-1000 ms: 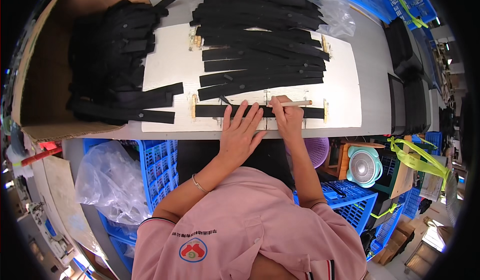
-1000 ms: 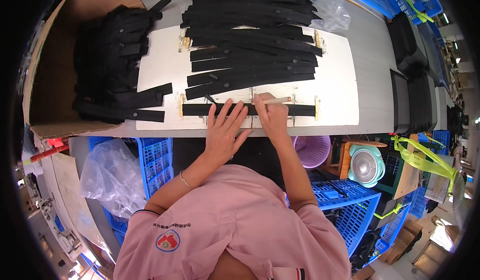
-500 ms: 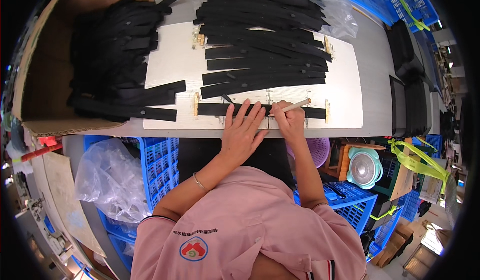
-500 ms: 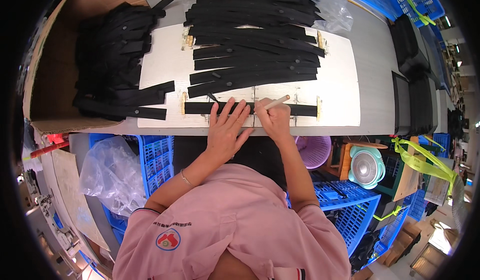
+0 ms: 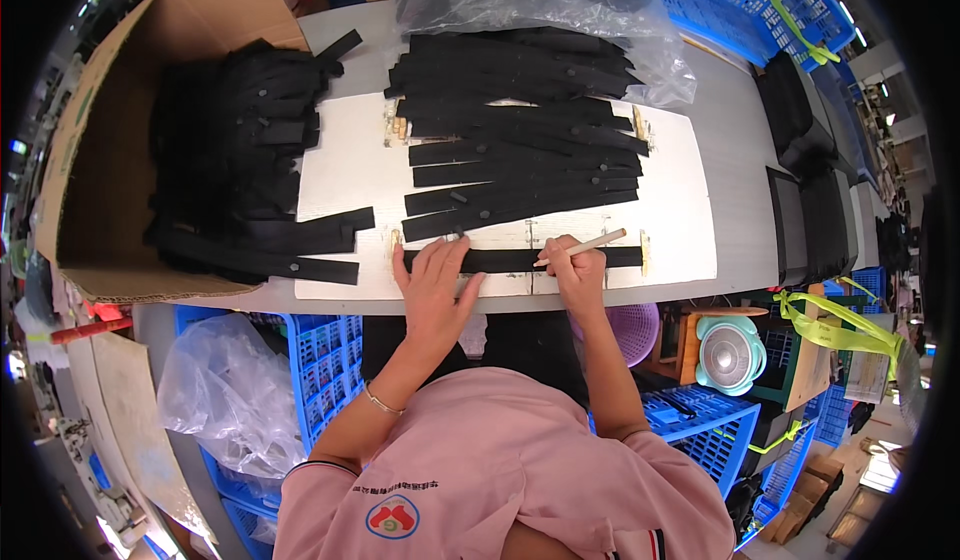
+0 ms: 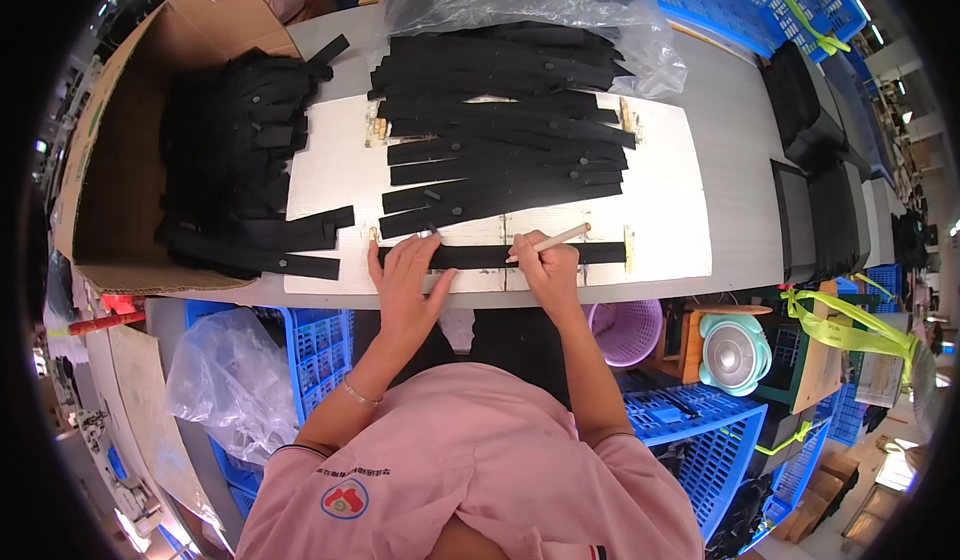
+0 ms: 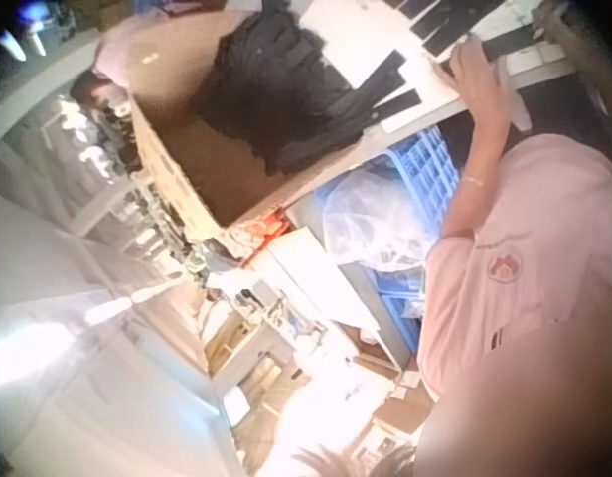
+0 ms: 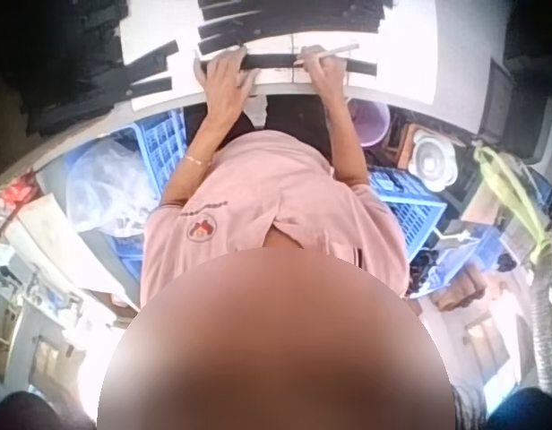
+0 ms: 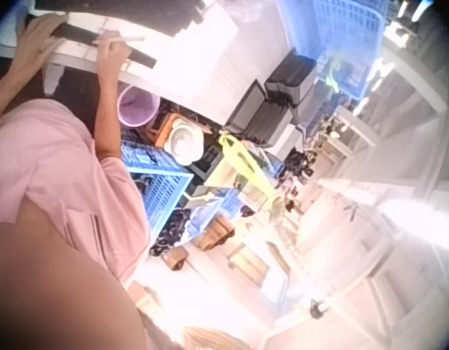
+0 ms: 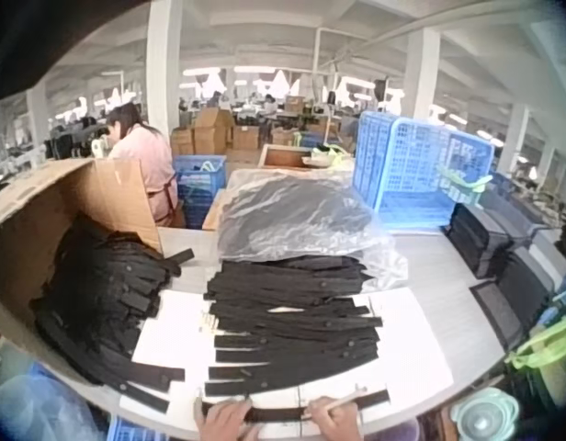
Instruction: Mark fabric straps against a template using a white marking pencil.
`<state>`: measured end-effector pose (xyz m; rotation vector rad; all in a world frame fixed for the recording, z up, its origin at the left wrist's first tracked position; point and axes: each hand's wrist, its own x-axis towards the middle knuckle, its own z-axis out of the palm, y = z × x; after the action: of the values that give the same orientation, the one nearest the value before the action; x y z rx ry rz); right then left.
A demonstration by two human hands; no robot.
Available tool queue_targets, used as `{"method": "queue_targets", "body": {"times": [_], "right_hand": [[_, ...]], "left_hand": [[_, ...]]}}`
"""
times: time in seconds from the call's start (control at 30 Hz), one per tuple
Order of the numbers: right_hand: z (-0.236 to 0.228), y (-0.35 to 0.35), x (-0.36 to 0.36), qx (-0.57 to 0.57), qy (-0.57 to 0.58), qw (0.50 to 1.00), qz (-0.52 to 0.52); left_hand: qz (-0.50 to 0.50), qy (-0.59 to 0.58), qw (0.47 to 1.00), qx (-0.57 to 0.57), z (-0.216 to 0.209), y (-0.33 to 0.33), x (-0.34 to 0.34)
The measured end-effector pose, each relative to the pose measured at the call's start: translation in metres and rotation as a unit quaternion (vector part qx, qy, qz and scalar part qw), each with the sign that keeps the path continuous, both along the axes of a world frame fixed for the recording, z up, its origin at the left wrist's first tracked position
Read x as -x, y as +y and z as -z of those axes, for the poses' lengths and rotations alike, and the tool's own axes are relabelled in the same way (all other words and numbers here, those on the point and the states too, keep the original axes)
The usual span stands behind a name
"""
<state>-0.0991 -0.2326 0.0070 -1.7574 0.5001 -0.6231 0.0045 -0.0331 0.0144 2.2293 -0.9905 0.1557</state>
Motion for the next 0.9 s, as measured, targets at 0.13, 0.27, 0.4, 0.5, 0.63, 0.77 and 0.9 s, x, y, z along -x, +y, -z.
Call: {"method": "queue_targets", "body": {"times": [0.13,0.27,0.4,0.5,0.63,0.77,0.9], "right_hand": [[0.003,0.000,-0.001,0.015,0.007,1.000,0.002],[0.003,-0.001,0.001,0.014,0.015,1.000,0.005],[-0.002,-0.002,-0.002,0.005,0.018,1.000,0.007],[-0.001,-0.002,-0.003,0.013,0.016,1.000,0.013],[0.001,-0.002,-0.001,-0.005,0.021,1.000,0.020],[-0.004,-0.001,0.001,-0.043,0.035,0.998,0.025],[-0.014,0.011,-0.010,-0.050,0.045,0.997,0.035]], "left_hand": [[0.033,0.008,0.999,-0.023,-0.001,-0.008,0.006],[0.035,0.017,0.999,-0.035,-0.001,0.007,0.016],[0.026,0.014,0.998,-0.049,0.008,0.028,0.017],[0.023,0.005,0.998,-0.057,0.014,0.036,0.012],[0.019,-0.005,0.996,-0.082,0.014,0.046,0.007],[0.012,0.010,0.998,-0.066,0.013,0.051,0.003],[0.014,0.009,0.999,-0.052,0.014,0.052,0.002]]}}
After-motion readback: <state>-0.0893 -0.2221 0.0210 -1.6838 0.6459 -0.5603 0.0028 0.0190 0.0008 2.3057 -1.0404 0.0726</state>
